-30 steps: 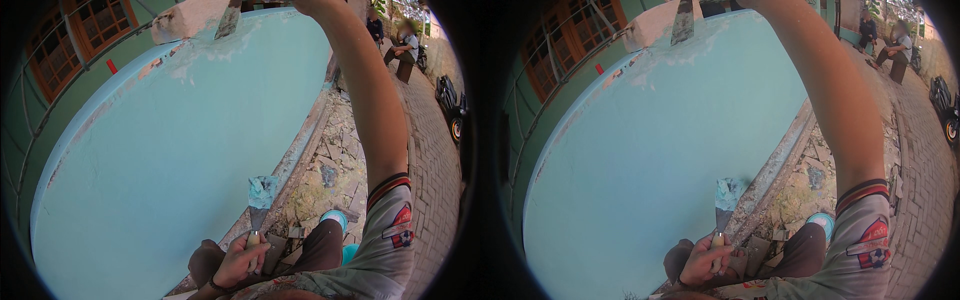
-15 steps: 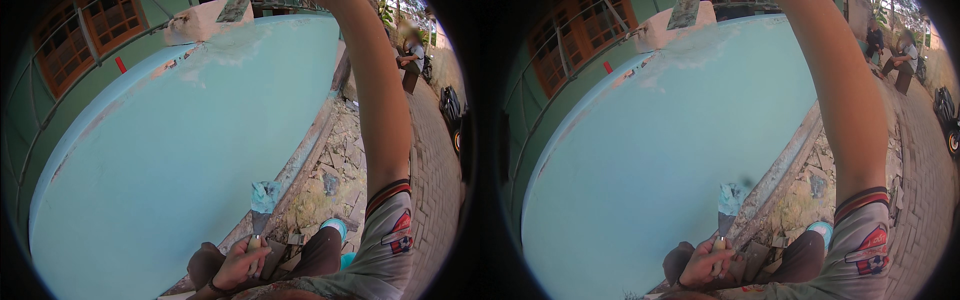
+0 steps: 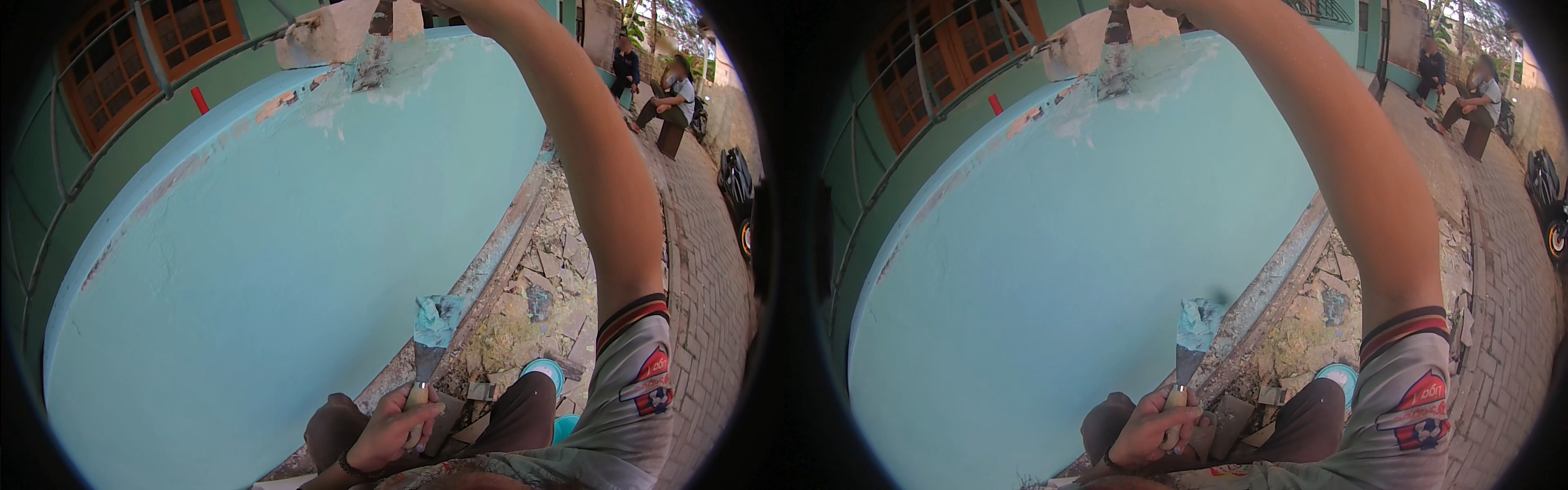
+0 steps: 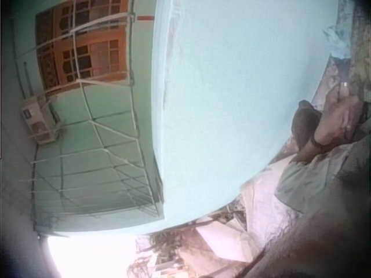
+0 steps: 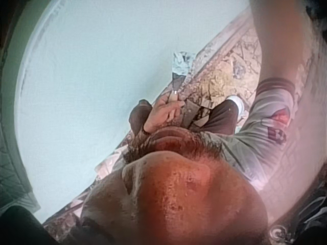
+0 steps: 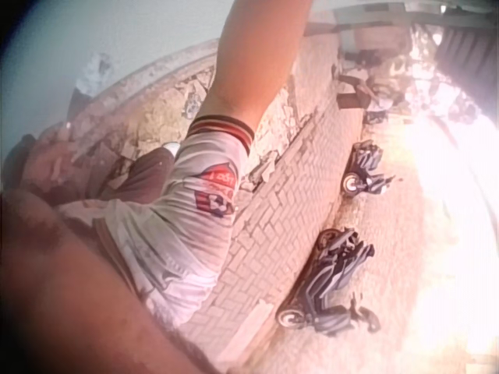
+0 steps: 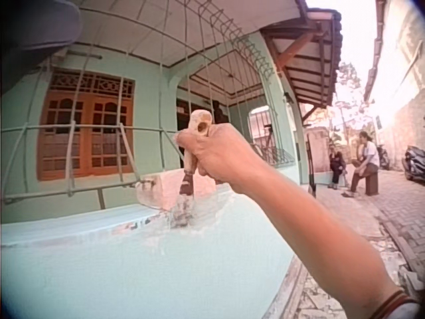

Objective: The person scoops light blue plaster from a bucket using a small trowel and applies it to a wall with a larger trowel. They repeatedly transfer material between tools and smooth the surface on the wall.

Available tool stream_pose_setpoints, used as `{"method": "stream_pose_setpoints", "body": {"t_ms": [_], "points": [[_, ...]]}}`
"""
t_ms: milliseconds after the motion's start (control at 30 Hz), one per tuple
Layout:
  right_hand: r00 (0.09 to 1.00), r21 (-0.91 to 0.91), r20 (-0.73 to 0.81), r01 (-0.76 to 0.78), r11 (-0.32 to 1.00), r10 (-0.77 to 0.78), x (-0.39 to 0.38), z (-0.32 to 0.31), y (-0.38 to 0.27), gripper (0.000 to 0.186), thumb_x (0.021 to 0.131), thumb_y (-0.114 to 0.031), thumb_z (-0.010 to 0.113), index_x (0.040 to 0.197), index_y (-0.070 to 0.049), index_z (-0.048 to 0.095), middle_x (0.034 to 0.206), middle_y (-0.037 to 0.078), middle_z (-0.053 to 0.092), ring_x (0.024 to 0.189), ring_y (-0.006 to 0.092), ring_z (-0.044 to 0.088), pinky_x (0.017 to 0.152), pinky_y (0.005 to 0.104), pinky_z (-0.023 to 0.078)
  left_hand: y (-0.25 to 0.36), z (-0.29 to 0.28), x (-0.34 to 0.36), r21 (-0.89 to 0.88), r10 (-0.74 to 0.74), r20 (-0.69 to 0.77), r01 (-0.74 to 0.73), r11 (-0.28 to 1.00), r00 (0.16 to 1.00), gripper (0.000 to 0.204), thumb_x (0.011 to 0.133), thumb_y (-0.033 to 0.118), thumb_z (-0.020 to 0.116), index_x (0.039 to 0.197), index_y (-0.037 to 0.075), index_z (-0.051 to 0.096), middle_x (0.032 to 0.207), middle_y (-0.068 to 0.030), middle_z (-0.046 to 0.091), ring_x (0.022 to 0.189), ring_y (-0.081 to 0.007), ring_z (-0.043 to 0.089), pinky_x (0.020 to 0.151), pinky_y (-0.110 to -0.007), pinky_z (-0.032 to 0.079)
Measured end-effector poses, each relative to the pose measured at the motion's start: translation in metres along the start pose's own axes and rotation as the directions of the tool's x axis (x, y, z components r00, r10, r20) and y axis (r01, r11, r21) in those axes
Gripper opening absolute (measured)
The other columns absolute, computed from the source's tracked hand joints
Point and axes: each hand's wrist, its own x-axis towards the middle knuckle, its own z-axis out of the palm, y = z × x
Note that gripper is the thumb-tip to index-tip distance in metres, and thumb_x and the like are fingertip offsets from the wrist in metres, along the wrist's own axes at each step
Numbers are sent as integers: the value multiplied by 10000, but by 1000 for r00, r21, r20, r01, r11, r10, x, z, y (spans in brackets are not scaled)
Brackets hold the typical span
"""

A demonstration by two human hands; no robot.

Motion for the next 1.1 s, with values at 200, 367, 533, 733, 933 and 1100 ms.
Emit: {"method": "stream_pose_setpoints", "body": {"t_ms": [200, 367, 533, 733, 933, 1100], "points": [[998, 69, 3, -62, 996, 62, 17, 12, 1, 372, 885, -333, 624, 699, -11, 620, 525, 27, 505, 383, 111, 392, 357, 288, 292, -4, -5, -1, -41, -10, -3, 10, 999, 1000, 174, 892, 165, 615, 975, 45, 521, 610, -31, 530, 471, -99, 474, 427, -240, 365], [997, 118, 71, -37, 992, 28, 28, 13, 6, 337, 900, -298, 607, 715, -16, 619, 523, 22, 500, 382, 101, 389, 357, 272, 279, -7, -7, 0, -47, -4, -4, 4, 999, 1000, 184, 890, 172, 619, 981, 47, 519, 610, -33, 531, 467, -100, 476, 422, -243, 360], [999, 254, 18, -42, 966, 39, 51, 12, 10, 304, 907, -282, 594, 737, -30, 616, 520, 11, 494, 376, 94, 385, 356, 259, 259, -7, -8, 2, -55, -9, 14, 9, 998, 1000, 186, 887, 171, 621, 984, 49, 519, 610, -33, 531, 464, -100, 474, 421, -241, 357], [998, 230, -49, 55, 972, -45, 41, -23, 8, 336, 906, -302, 590, 702, -36, 609, 518, -2, 489, 406, 74, 404, 372, 240, 265, -8, -6, 2, -49, 0, 4, 0, 999, 1000, 183, 885, 167, 623, 980, 49, 520, 603, -36, 530, 458, -103, 472, 420, -241, 355], [996, 199, 37, -81, 977, 75, 18, 22, 31, 365, 897, -324, 593, 677, -34, 619, 523, 3, 498, 396, 87, 398, 371, 250, 289, -9, -12, -6, -57, -8, -62, 4, 998, 998, 180, 885, 162, 623, 979, 47, 522, 599, -37, 532, 455, -106, 471, 421, -241, 354], [998, 207, -38, -38, 978, 47, 26, 2, 26, 344, 884, -319, 597, 675, -45, 615, 528, 12, 503, 396, 95, 412, 371, 258, 299, -6, -4, 3, -30, 0, 7, 0, 1000, 1000, 180, 886, 164, 621, 980, 47, 522, 602, -36, 536, 457, -108, 472, 421, -242, 350]]}}
